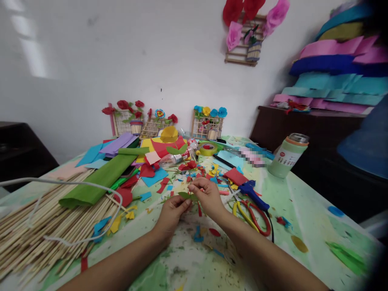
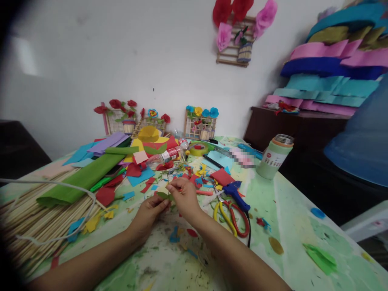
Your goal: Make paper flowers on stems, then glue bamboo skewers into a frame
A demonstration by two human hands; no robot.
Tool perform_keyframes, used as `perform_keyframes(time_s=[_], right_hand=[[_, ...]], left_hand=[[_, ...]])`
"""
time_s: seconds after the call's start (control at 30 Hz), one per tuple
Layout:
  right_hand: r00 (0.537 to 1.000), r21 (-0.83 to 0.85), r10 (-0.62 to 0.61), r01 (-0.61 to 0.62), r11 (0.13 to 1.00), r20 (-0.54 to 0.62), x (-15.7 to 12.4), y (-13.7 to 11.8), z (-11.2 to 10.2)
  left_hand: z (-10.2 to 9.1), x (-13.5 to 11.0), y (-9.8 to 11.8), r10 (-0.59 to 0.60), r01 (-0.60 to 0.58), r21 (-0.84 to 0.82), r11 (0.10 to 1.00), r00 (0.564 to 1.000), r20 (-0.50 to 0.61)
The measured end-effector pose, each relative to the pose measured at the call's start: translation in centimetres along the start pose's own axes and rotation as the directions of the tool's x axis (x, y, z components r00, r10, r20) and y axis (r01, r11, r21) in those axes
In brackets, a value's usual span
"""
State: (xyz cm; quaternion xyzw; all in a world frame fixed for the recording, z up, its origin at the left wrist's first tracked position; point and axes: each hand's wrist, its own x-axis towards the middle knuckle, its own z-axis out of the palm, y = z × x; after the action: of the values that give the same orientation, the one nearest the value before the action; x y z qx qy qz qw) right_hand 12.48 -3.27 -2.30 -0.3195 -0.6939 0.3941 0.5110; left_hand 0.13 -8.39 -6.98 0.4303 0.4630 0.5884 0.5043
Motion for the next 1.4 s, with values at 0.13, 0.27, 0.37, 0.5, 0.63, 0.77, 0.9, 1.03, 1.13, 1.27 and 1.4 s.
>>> perform_keyframes(time_s=[0.13, 0.27, 0.37, 0.5, 0.63, 0.77, 0.9, 1.03, 1.13, 1.27, 1.4], right_hand=[[0.999, -0.080, -0.044, 0.043, 0.996, -0.013, 0.2, 0.2, -0.2], [0.997, -0.074, -0.057, 0.054, 0.996, -0.042, 0.6, 0.2, -0.5], [0.998, 0.013, -0.008, 0.009, 1.000, -0.059, 0.8, 0.2, -0.8], [0.998, 0.109, 0.054, -0.049, 0.993, -0.038, 1.0, 0.6, -0.9], [0.995, 0.178, 0.103, -0.102, 0.979, 0.003, 1.1, 1.6, -0.8], [0.971, 0.268, 0.194, -0.226, 0.937, 0.138, 1.0, 2.4, -0.6], [0.914, 0.329, 0.265, -0.364, 0.872, 0.308, 0.4, 3.1, 0.0], [0.875, 0.348, 0.287, -0.429, 0.834, 0.390, -0.1, 4.5, 0.4], [0.855, 0.338, 0.305, -0.459, 0.822, 0.419, -0.3, 5.3, 0.4], [0.854, 0.343, 0.326, -0.472, 0.812, 0.405, -0.4, 5.4, 0.2], [0.868, 0.360, 0.346, -0.469, 0.806, 0.356, -0.4, 4.8, 0.3]], left_hand=[[0.1, 0.1, 0.2, 0.009, -0.010, 0.048, 0.999, 1.000, 0.009], [0.2, 0.1, 0.4, -0.022, 0.019, 0.051, 0.999, 0.998, 0.059], [0.2, 0.0, 0.5, -0.033, 0.028, 0.080, 0.996, 0.997, 0.070], [0.2, 0.0, 0.4, -0.033, 0.024, 0.136, 0.990, 0.997, 0.066], [-0.4, 0.6, 0.7, 0.003, -0.006, 0.162, 0.987, 1.000, 0.019], [-2.1, 2.3, 2.4, 0.120, -0.097, 0.195, 0.976, 0.987, -0.111], [-4.0, 4.1, 5.1, 0.229, -0.223, 0.054, 0.973, 0.939, -0.255], [-4.5, 5.4, 6.8, 0.299, -0.302, 0.031, 0.953, 0.916, -0.268], [-4.0, 6.2, 7.3, 0.328, -0.322, 0.069, 0.944, 0.903, -0.278], [-2.9, 7.3, 8.2, 0.401, -0.378, 0.136, 0.916, 0.877, -0.263], [-1.9, 8.3, 9.3, 0.525, -0.468, 0.299, 0.832, 0.838, -0.149]])
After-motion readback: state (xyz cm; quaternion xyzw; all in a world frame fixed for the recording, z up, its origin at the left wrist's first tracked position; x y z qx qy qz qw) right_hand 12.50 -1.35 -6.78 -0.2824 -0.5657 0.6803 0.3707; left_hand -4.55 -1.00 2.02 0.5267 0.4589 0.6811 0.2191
